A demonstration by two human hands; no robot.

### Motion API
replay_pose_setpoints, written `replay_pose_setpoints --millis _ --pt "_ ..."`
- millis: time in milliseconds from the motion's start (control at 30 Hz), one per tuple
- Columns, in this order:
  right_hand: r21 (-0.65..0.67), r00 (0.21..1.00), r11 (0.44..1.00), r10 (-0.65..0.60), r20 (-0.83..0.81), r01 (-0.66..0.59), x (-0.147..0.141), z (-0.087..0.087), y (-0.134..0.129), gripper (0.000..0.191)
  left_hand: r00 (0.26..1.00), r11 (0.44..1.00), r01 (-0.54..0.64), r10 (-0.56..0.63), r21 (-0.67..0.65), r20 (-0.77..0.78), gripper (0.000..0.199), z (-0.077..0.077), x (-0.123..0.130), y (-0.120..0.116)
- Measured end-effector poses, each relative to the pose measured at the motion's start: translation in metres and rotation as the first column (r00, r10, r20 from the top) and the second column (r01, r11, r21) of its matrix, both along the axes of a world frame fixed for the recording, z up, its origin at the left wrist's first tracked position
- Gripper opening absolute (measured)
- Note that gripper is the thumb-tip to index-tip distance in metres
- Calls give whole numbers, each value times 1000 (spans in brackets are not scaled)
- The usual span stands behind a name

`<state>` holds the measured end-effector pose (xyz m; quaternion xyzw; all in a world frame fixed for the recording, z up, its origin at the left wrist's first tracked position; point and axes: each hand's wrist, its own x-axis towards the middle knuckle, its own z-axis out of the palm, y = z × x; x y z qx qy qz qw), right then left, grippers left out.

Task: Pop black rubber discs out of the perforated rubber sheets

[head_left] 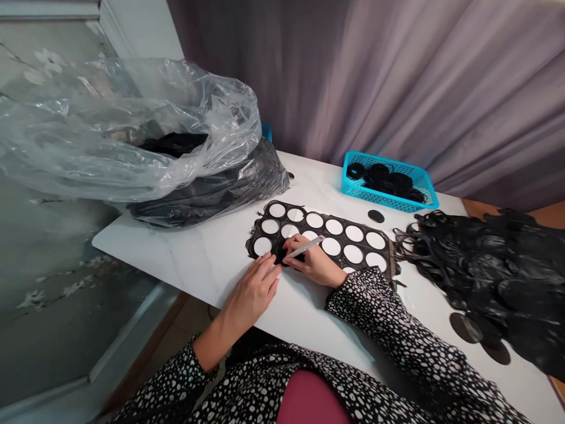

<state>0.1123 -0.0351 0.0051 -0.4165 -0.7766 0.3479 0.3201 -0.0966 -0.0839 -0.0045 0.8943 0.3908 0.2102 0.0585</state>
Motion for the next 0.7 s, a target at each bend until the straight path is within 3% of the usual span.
replay_pose_setpoints --millis 100,300,367,433,533,600,633,700 --pt "49 999 999 -5 46 3 -2 1 -6 10 1000 1000 -21 21 -22 4 29 1 0 0" --pt "272 958 962 -48 284 -32 -15 0 -18 14 998 995 -59 61 -83 18 28 2 0 2" --pt "291 950 954 -158 270 76 -12 -2 -8 15 997 995 -65 67 -75 27 32 2 0 3" --pt "314 922 913 -331 200 259 1 -3 6 16 997 995 -65 68 -72 31 37 2 -1 4" --pt "352 799 767 -596 83 536 33 0 23 15 998 996 -58 60 -66 30 40 1 -4 4" --pt "370 733 694 -678 49 617 52 6 24 13 998 998 -51 53 -47 36 39 2 -5 5" --pt "375 735 695 -676 49 614 59 8 20 12 998 998 -48 49 -31 41 37 3 -4 5" --pt "352 805 772 -588 76 530 61 10 7 12 998 999 -51 51 7 47 32 5 0 6"
